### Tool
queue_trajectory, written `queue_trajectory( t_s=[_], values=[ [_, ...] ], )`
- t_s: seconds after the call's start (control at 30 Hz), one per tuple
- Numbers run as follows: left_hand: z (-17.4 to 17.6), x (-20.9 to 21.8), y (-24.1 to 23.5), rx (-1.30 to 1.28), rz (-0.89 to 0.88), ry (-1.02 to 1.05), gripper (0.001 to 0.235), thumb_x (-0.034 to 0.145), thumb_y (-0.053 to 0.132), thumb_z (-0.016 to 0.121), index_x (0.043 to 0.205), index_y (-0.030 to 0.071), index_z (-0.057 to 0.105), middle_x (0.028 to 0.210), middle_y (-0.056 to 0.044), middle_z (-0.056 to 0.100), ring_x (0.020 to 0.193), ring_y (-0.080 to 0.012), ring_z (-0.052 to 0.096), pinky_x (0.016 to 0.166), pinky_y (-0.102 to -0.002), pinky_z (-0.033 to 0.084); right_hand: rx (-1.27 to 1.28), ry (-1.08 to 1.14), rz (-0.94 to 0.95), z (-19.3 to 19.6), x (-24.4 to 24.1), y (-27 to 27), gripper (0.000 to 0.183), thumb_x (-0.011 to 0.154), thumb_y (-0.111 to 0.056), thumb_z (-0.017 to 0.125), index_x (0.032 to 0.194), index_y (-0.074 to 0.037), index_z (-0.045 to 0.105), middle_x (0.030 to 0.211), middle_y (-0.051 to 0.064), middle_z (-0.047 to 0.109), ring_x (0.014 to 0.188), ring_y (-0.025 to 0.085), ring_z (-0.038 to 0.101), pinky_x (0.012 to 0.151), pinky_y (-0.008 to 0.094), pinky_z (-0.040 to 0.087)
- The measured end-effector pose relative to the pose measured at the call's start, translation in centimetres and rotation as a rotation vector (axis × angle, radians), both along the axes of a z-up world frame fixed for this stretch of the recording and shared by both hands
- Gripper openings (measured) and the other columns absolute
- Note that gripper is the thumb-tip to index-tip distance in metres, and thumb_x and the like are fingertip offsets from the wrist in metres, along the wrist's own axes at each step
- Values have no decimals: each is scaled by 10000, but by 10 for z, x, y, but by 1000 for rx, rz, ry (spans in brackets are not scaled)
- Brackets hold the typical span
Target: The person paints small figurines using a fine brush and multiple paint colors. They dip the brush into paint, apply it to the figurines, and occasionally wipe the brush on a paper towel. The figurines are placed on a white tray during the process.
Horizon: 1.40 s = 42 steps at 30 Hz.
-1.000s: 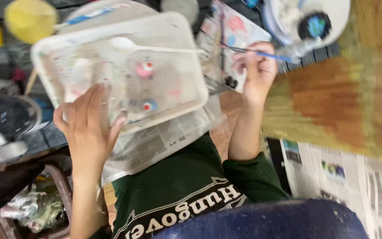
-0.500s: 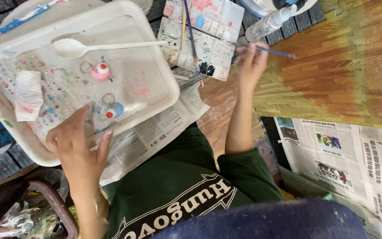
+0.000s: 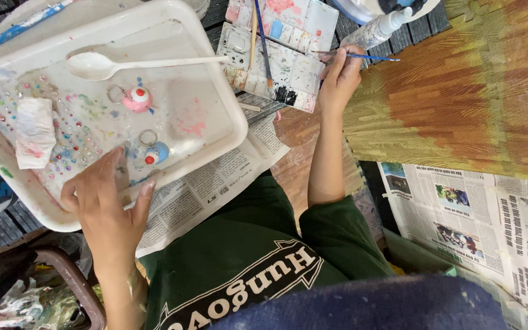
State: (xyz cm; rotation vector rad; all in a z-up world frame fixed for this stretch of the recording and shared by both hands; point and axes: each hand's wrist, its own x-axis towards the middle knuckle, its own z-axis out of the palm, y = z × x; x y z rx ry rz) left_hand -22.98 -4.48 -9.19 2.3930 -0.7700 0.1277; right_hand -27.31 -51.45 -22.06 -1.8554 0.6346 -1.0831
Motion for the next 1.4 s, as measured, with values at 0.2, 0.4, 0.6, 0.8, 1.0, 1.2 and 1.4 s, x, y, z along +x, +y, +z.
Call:
queue_trajectory(
  t_s=[0.2,0.4,0.6,0.8,1.0,1.2,1.4],
  values=[
    [0,-1,0,6,-2,-12,626,974,260,830,1476,48,522,1402,-123,640,1245,-279,584,1119,-419,297,-9,9,20,1,-1,-1,103,1160,-151,464,1182,-64,516,852,97,733,558,77,554,516,245,424],
    [-1,0,0,3,3,-7,644,955,264,836,1478,53,526,1407,-121,644,1240,-279,588,1127,-428,300,70,-73,50,0,-2,-4,113,1152,-158,436,1174,-74,508,867,95,733,541,86,573,489,234,407],
    [3,2,-3,15,15,-10,670,919,273,839,1485,68,545,1412,-120,646,1276,-303,580,1159,-444,307,197,-255,144,19,-14,23,159,1161,-184,423,1144,-73,536,903,130,703,567,148,603,431,238,384],
    [3,5,-7,52,27,-63,650,911,327,847,1440,72,569,1381,-94,656,1270,-292,592,1120,-468,304,457,-378,350,46,-36,110,126,1152,-207,492,1169,-83,485,1010,155,652,641,181,624,523,273,443],
    [-1,4,-5,18,36,-90,594,929,289,833,1423,88,573,1392,-50,648,1255,-246,604,1107,-470,314,378,-321,617,29,-47,197,125,1151,-171,509,1196,-73,448,1006,149,605,692,207,635,542,291,505],
    [-4,4,-2,-6,30,-99,577,899,278,836,1411,142,607,1387,-24,634,1248,-232,603,1096,-466,319,81,-251,773,13,-43,227,246,1060,-38,593,1178,-54,378,1076,211,604,892,276,697,772,390,625],
    [-8,4,-1,3,41,-130,501,917,302,829,1372,189,652,1384,-5,634,1238,-216,601,1100,-464,321,-145,-152,781,33,-28,230,225,980,6,665,1084,-33,469,899,188,694,863,332,766,776,388,628]
  ],
)
